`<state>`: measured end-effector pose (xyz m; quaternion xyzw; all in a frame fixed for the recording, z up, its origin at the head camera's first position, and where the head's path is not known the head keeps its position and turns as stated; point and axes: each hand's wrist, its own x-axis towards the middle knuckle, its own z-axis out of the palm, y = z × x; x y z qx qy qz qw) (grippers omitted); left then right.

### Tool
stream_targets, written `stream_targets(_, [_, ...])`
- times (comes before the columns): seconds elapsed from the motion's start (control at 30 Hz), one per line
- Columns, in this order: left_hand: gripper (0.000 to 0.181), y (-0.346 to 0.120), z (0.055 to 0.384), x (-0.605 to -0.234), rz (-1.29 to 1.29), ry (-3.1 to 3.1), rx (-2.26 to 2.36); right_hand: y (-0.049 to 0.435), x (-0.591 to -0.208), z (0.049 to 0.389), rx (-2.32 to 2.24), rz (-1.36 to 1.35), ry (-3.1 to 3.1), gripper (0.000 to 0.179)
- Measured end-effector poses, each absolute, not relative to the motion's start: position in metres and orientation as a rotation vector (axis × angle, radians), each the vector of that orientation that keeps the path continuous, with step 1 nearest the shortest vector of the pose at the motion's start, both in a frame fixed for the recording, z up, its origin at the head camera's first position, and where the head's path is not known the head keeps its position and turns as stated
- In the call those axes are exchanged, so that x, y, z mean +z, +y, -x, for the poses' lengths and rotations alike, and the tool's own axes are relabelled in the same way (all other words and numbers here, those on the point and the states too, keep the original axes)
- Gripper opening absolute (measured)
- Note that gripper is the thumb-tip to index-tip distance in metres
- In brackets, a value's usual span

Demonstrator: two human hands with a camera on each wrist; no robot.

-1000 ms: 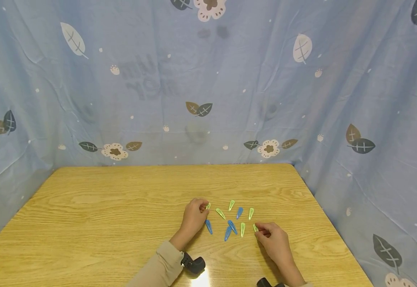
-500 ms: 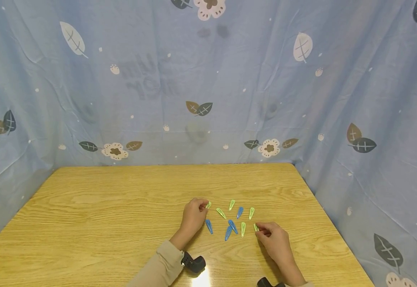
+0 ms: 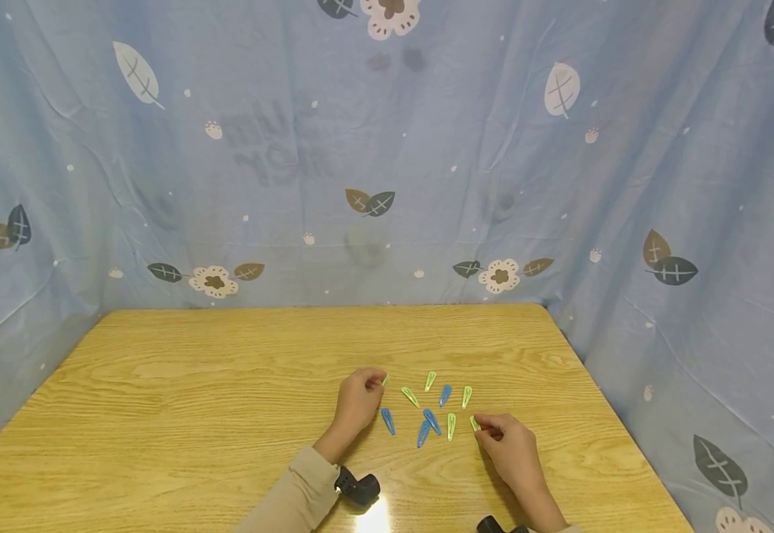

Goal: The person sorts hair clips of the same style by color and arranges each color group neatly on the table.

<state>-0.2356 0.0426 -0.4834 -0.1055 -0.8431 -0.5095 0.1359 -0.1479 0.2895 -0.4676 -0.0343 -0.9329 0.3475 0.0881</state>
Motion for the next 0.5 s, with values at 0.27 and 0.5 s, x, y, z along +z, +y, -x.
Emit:
stream_targets(0.27, [0.018,0.037,0.238,-0.483,0.248,-2.417,-1.684,0.29,-0.468,0.148,1.054,0.103,-2.776,0.025])
stream_targets(0.5, [0.023,0.029,0.245,-0.484,0.211,-2.326,-1.939,0.29,-0.468,0.148,1.07,0.118,-2.776,0.026])
